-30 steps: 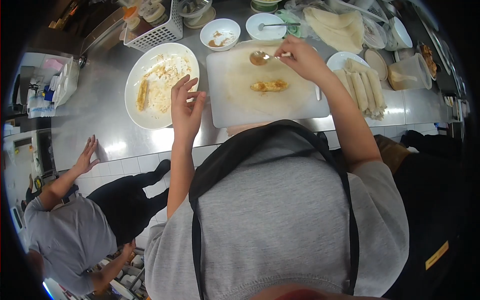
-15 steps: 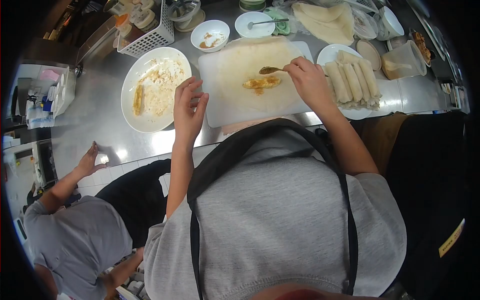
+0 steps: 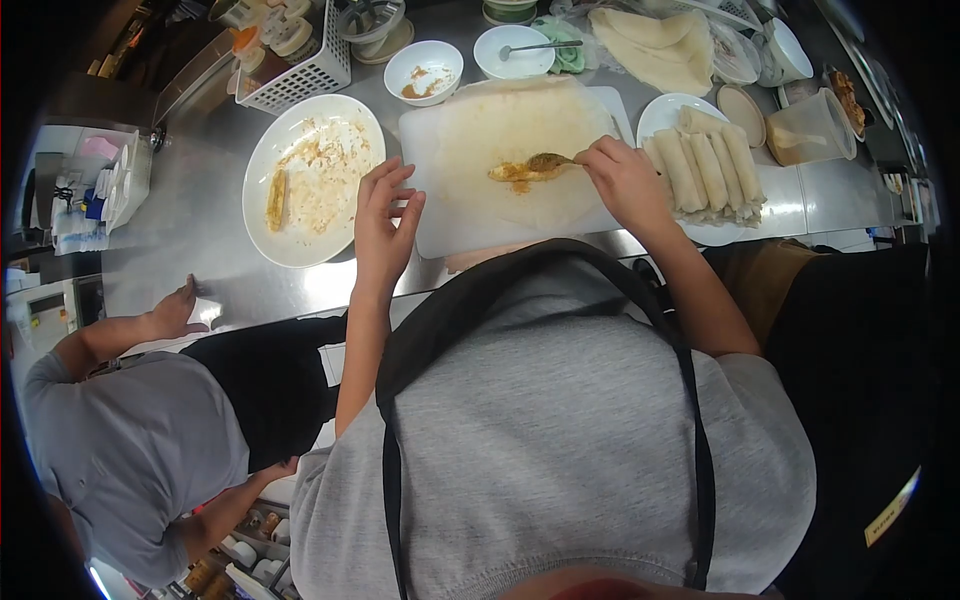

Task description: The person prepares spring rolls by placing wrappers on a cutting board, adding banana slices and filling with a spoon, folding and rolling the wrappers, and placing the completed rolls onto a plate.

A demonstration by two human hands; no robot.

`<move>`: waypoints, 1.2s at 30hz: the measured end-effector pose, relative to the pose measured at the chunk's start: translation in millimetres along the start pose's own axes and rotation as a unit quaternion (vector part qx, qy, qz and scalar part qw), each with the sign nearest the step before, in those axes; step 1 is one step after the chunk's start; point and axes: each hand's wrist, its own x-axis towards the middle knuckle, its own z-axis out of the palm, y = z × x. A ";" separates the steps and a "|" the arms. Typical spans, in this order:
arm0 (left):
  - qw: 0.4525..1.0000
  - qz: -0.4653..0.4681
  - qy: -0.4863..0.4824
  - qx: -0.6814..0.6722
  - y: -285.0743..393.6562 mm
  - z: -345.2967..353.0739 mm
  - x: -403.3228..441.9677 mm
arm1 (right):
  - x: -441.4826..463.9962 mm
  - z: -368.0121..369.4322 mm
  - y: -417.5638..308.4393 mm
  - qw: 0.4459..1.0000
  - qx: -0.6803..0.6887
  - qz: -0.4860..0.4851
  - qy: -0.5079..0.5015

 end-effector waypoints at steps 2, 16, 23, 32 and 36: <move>1.000 0.000 -0.001 -0.001 -0.1 1.0 0.9 | -0.1 -0.1 1.7 0.999 0.027 0.014 -0.014; 1.000 0.019 -0.008 0.006 0.9 2.0 -0.3 | 100.5 32.5 -15.1 0.997 -0.019 -0.037 0.068; 1.000 0.010 0.023 0.002 -0.9 -15.4 -10.0 | 201.4 75.9 -33.0 0.974 -0.179 -0.111 -0.084; 0.999 -0.030 0.040 0.008 -14.5 -45.1 -25.1 | 219.7 102.9 -40.5 0.975 -0.091 -0.055 -0.197; 0.999 -0.029 0.032 -0.009 -15.9 -46.9 -20.6 | 212.5 101.0 -27.8 0.973 0.024 0.028 -0.226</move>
